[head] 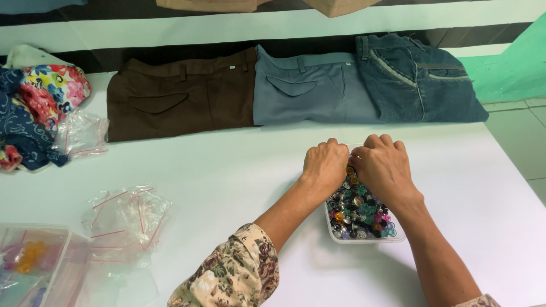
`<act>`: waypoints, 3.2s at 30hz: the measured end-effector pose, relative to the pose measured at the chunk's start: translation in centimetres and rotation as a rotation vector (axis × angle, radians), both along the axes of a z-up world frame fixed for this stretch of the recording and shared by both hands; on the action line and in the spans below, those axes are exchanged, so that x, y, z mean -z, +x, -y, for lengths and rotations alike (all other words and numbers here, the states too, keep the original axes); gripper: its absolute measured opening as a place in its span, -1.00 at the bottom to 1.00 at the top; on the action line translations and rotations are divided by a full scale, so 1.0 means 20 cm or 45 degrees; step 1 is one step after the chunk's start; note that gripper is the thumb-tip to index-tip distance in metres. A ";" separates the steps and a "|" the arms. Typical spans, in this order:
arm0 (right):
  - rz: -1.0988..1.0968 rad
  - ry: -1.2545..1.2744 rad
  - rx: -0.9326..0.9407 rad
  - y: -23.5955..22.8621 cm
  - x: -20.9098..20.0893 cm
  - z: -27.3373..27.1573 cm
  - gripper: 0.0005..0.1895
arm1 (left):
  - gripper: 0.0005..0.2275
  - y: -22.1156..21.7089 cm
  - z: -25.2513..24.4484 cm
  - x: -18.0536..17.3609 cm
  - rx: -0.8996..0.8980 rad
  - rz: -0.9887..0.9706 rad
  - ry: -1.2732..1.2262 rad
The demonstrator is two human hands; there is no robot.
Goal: The person sorts buttons by selecting specific ones from a plastic container by hand, placing them in a line on the table, and then putting them into a small plastic bag.
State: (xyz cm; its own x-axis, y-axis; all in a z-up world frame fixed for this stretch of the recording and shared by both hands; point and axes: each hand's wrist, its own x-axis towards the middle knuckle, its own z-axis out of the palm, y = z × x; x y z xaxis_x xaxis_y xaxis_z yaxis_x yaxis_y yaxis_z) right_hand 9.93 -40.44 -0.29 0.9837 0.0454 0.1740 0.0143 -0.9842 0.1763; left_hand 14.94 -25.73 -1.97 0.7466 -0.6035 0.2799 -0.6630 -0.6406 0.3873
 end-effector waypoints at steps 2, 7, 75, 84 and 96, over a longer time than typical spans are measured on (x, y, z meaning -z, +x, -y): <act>0.008 0.009 -0.025 0.03 0.06 0.02 -0.89 | -0.93 0.00 0.00 0.00 0.007 -0.024 0.006; 0.013 0.047 -0.050 0.05 0.09 0.04 -0.91 | -0.90 0.01 -0.02 -0.02 0.006 -0.086 -0.009; -0.147 0.228 -0.021 -0.28 -0.02 -0.19 -0.81 | -0.90 -0.17 -0.11 -0.08 -0.143 0.129 0.330; 0.189 0.439 -0.193 -0.32 -0.07 -0.23 -0.83 | -0.88 -0.21 -0.44 -0.15 -0.029 -0.139 -0.134; 0.355 0.839 -1.094 -0.50 0.12 -0.92 -0.83 | -0.87 -0.63 -1.25 -0.05 -0.414 -0.520 -0.144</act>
State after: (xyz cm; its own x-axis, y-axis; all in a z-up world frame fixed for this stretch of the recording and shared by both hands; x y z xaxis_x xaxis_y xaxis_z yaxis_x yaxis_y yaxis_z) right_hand -0.01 -22.08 -2.67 0.5924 0.5089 0.6246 0.7761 -0.5684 -0.2729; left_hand 2.42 -0.73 -1.04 0.9518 -0.3059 -0.0229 -0.2182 -0.7274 0.6506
